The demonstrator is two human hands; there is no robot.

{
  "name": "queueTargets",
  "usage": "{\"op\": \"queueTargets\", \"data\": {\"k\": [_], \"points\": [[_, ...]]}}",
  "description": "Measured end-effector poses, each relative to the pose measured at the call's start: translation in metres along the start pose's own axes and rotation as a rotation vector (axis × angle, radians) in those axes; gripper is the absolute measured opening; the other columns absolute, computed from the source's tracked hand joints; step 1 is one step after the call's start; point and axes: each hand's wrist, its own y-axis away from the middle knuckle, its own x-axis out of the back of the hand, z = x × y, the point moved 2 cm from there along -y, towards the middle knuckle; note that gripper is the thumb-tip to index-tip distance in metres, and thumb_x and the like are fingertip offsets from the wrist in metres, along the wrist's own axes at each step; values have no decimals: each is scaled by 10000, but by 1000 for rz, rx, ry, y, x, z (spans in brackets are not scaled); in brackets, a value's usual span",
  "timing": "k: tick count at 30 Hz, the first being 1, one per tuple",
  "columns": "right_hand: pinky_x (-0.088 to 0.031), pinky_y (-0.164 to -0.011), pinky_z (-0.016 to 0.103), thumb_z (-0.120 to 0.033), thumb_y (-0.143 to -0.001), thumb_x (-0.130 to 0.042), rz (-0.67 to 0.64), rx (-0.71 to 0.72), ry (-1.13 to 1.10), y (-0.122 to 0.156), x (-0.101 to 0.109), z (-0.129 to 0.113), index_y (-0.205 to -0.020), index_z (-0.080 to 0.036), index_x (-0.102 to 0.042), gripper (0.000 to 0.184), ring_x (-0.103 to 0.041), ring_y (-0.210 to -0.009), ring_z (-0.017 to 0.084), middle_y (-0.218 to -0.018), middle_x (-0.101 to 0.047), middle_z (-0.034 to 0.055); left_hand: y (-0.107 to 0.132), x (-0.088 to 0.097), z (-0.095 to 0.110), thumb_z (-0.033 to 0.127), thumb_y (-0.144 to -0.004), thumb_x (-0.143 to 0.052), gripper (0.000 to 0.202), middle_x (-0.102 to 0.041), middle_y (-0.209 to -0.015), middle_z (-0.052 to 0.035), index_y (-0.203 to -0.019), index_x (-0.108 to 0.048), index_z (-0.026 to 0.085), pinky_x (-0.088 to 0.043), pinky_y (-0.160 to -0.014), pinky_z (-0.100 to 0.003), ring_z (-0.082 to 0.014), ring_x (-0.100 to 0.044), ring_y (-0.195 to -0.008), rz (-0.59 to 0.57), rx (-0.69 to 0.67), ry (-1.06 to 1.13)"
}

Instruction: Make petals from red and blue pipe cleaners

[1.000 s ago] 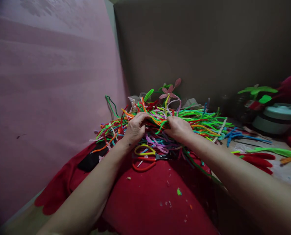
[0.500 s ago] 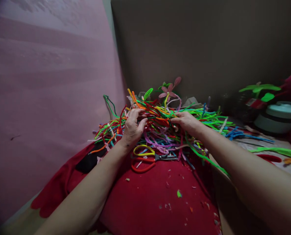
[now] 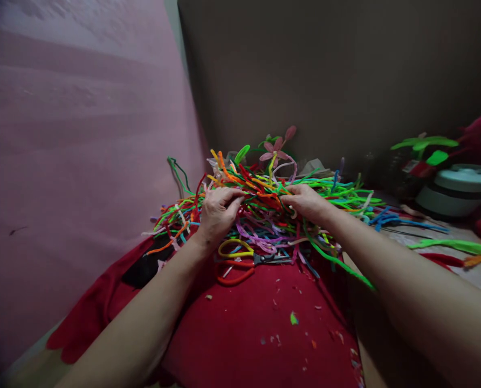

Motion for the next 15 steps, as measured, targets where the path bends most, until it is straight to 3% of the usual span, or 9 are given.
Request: {"op": "queueTargets", "data": {"k": [6, 9, 11, 15], "points": [[-486, -573, 261, -205, -599, -660, -2, -16, -67, -4, -1, 4, -743, -161, -665, 151, -586, -532, 144, -624, -662, -2, 8, 19, 34, 210, -825, -539, 197, -647, -962, -45, -1005, -621, 213, -348, -885, -397, -206, -515, -921, 168, -204, -213], [-476, -536, 239, -197, -582, -681, -3, -15, -114, -4, -2, 3, -756, -152, -668, 180, -585, -519, 137, -615, -666, -2, 10, 18, 47, 177, -846, -489, 194, -640, -923, -53, -999, -606, 190, -405, -846, -349, -181, -540, -884, 44, -309, -128], [-463, -498, 222, -197, -568, -697, 12, -23, -148, -4, -2, 4, -759, -147, -667, 200, -578, -495, 129, -591, -661, -4, 11, 10, 46, 152, -855, -448, 194, -630, -887, -65, -966, -608, 153, -451, -783, -291, -157, -567, -840, -82, -272, -54], [-479, -491, 236, -215, -545, -731, 10, -58, -173, -3, -1, 8, -730, -141, -659, 212, -587, -478, 138, -555, -654, 5, 11, -11, 28, 136, -830, -469, 192, -651, -919, -81, -944, -623, 138, -480, -790, -290, -164, -608, -847, -229, 3, 14]]}}
